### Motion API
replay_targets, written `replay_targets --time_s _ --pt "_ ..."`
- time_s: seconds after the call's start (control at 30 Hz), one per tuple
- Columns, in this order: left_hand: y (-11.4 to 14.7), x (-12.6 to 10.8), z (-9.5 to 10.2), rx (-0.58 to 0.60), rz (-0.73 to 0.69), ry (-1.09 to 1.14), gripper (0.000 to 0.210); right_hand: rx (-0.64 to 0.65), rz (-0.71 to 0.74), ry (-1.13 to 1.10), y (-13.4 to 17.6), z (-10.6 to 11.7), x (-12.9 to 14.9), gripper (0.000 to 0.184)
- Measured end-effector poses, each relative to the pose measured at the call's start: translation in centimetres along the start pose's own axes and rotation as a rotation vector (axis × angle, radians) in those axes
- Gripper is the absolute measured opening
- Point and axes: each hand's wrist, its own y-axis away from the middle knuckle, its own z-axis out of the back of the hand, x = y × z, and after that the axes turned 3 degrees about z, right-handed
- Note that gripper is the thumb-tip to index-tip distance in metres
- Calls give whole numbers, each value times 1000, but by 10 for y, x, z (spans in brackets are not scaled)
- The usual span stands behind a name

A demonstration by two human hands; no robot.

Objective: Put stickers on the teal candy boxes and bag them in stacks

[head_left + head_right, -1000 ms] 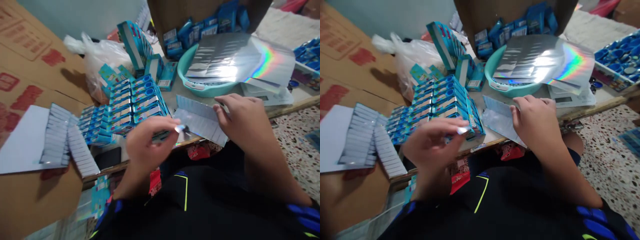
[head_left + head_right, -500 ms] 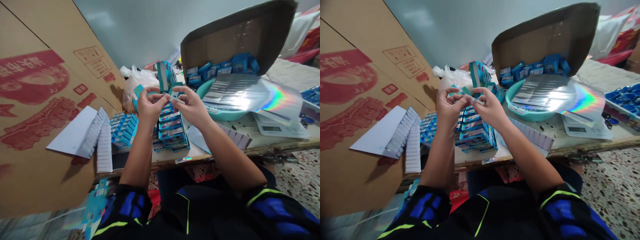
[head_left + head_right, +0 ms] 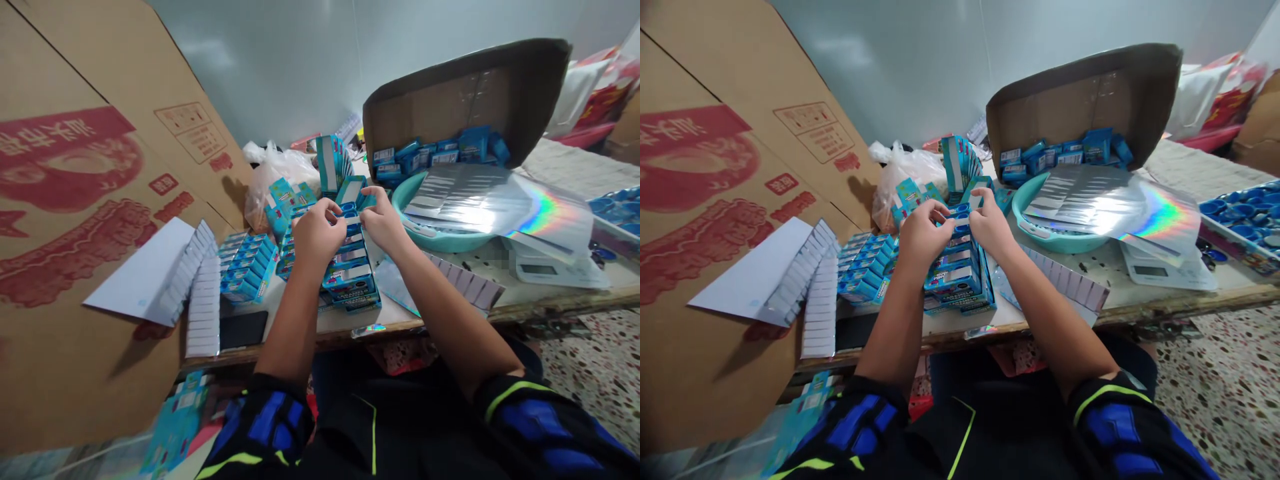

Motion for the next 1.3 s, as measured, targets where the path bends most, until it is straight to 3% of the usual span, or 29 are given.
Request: replay_targets --time_s 0.1,0.2,0.4,0.53,0.7,0.93,1.07,1.3 --pt "-1 2 -2 105 50 6 4 25 14 152 5 1 2 50" --pt "-2 4 -4 118 81 18 6 61 -9 222 7 1 4 48" --pt "-6 1 -5 165 149 -14 23 58 -84 135 9 -1 -4 42" --pt "-6 1 -5 133 150 50 30 25 -44 27 6 2 -4 40" --pt "-4 2 -4 71 140 83 26 87 -106 22 1 6 -1 38" --pt "-3 0 -3 118 151 9 32 158 -132 6 1 7 -5 33" --pt "-3 -1 -2 124 152 -23 42 139 -86 47 6 4 -5 33" --pt "-1 0 -3 71 152 60 39 103 -71 39 10 3 -4 30"
